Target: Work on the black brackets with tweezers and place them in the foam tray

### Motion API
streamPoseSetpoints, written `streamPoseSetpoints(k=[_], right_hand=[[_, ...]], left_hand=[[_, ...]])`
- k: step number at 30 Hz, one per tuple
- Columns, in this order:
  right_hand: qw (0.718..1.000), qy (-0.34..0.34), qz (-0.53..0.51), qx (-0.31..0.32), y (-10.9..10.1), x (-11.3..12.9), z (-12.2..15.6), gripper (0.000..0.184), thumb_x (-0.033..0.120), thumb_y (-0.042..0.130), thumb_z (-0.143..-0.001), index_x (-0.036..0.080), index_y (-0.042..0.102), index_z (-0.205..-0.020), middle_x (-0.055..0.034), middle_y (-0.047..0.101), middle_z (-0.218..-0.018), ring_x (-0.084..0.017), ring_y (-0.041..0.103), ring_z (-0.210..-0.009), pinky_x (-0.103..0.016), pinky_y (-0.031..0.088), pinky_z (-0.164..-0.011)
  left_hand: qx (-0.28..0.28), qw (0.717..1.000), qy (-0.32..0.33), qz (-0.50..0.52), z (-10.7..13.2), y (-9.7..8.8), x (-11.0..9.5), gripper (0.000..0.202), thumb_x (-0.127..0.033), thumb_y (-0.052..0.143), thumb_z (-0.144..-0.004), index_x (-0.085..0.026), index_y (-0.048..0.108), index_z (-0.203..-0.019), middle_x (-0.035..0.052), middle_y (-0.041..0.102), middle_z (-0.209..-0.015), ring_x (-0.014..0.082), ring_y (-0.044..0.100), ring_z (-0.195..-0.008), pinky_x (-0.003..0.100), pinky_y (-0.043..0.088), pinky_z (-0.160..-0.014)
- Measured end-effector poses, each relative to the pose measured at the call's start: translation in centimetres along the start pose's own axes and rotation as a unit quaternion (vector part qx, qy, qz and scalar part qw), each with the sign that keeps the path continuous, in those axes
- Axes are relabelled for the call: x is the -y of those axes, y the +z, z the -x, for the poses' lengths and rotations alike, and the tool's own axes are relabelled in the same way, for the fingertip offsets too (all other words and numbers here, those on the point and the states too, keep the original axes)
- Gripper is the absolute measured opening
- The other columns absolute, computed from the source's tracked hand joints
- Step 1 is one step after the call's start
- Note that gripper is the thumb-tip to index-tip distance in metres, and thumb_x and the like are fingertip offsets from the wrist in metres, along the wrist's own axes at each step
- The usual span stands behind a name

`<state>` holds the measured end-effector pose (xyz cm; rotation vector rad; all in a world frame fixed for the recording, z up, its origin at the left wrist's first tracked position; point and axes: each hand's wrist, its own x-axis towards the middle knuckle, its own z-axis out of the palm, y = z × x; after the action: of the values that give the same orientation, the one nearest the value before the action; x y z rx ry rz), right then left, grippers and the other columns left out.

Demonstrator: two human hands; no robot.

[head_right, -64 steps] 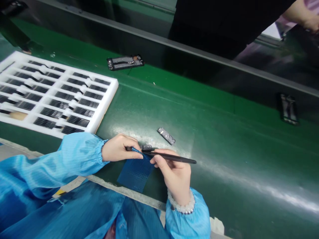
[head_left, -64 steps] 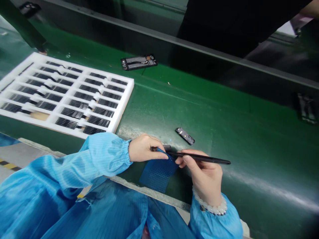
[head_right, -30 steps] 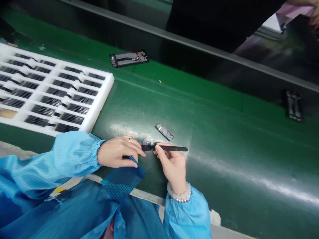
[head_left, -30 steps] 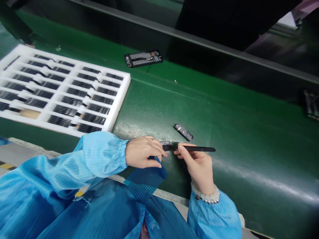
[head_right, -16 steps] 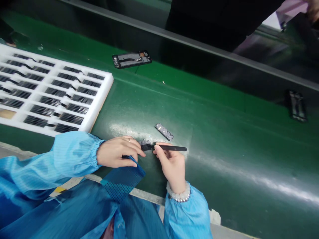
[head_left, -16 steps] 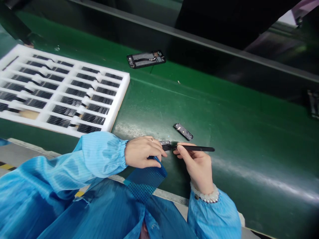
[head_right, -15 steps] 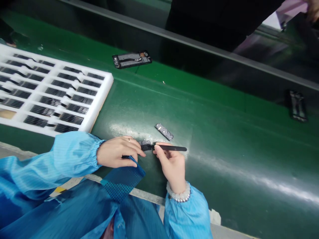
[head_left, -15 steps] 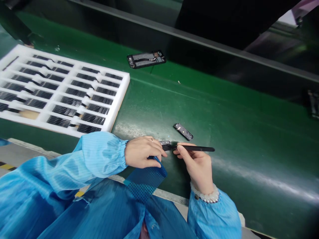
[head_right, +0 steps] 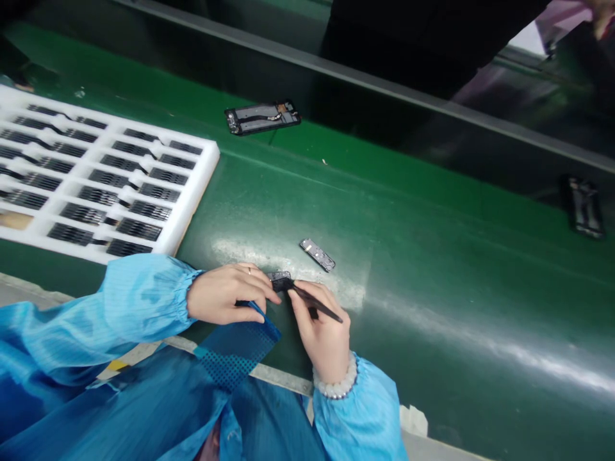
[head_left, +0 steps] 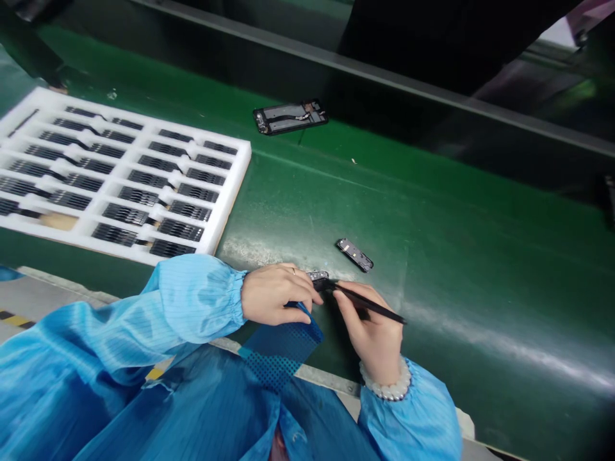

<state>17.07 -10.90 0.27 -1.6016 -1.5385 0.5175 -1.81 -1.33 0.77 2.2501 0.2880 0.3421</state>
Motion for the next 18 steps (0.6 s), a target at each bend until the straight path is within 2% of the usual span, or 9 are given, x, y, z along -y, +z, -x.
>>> streamPoseSetpoints(k=[3, 7, 12, 15, 16, 18], right_hand=[[1.000, -0.027, 0.011, -0.003, -0.12, 0.02, 0.09, 0.014, 0.018, 0.063, -0.082, 0.021, 0.066, -0.095, -0.0043, 0.070, -0.088, -0.016, 0.068, -0.079, -0.027, 0.057, -0.069], [1.000, -0.014, -0.004, -0.009, -0.20, -0.16, 0.07, 0.013, 0.017, 0.062, -0.083, 0.020, 0.066, -0.095, -0.0038, 0.070, -0.088, -0.015, 0.068, -0.080, -0.026, 0.057, -0.069], [1.000, -0.007, -0.009, 0.016, -0.34, -0.32, 0.26, 0.014, 0.017, 0.063, -0.082, 0.022, 0.066, -0.096, -0.0032, 0.071, -0.089, -0.016, 0.069, -0.080, -0.027, 0.057, -0.070], [1.000, 0.008, -0.026, -0.011, -0.70, -0.51, 0.12, 0.024, 0.015, 0.058, -0.086, 0.024, 0.061, -0.108, -0.0026, 0.072, -0.089, -0.016, 0.070, -0.078, -0.029, 0.057, -0.072], [1.000, -0.011, -0.020, -0.006, -0.82, -0.59, -0.07, 0.029, 0.013, 0.055, -0.087, 0.024, 0.059, -0.113, -0.0028, 0.073, -0.091, -0.016, 0.070, -0.082, -0.031, 0.057, -0.076], [0.994, -0.092, 0.014, 0.052, -0.94, -0.76, -0.66, 0.035, 0.010, 0.053, -0.087, 0.026, 0.057, -0.117, -0.0046, 0.072, -0.101, -0.019, 0.066, -0.100, -0.037, 0.054, -0.086]], left_hand=[[0.001, 1.000, -0.002, -0.002, -0.03, -0.02, -0.01, 0.007, -0.024, 0.065, -0.082, -0.018, 0.064, -0.079, -0.0005, 0.071, -0.105, 0.0171, 0.062, -0.100, 0.029, 0.040, -0.087], [0.002, 1.000, -0.004, -0.004, -0.10, -0.05, -0.03, 0.007, -0.024, 0.065, -0.082, -0.018, 0.064, -0.079, -0.0004, 0.071, -0.105, 0.0172, 0.062, -0.101, 0.029, 0.041, -0.087], [-0.004, 1.000, 0.001, -0.002, -0.09, -0.02, -0.03, 0.007, -0.024, 0.066, -0.082, -0.018, 0.064, -0.079, -0.0001, 0.071, -0.104, 0.0172, 0.063, -0.100, 0.029, 0.041, -0.087], [0.000, 1.000, 0.003, 0.001, -0.09, -0.05, -0.03, 0.007, -0.024, 0.065, -0.082, -0.018, 0.064, -0.079, 0.0000, 0.071, -0.105, 0.0169, 0.063, -0.100, 0.028, 0.041, -0.087], [0.003, 1.000, 0.003, 0.001, -0.10, -0.06, -0.03, 0.007, -0.024, 0.065, -0.082, -0.018, 0.064, -0.079, 0.0000, 0.071, -0.105, 0.0168, 0.062, -0.100, 0.028, 0.041, -0.087], [0.004, 1.000, 0.003, -0.001, -0.12, -0.07, -0.02, 0.007, -0.024, 0.065, -0.083, -0.018, 0.064, -0.079, -0.0001, 0.071, -0.104, 0.0164, 0.062, -0.100, 0.028, 0.041, -0.088]])
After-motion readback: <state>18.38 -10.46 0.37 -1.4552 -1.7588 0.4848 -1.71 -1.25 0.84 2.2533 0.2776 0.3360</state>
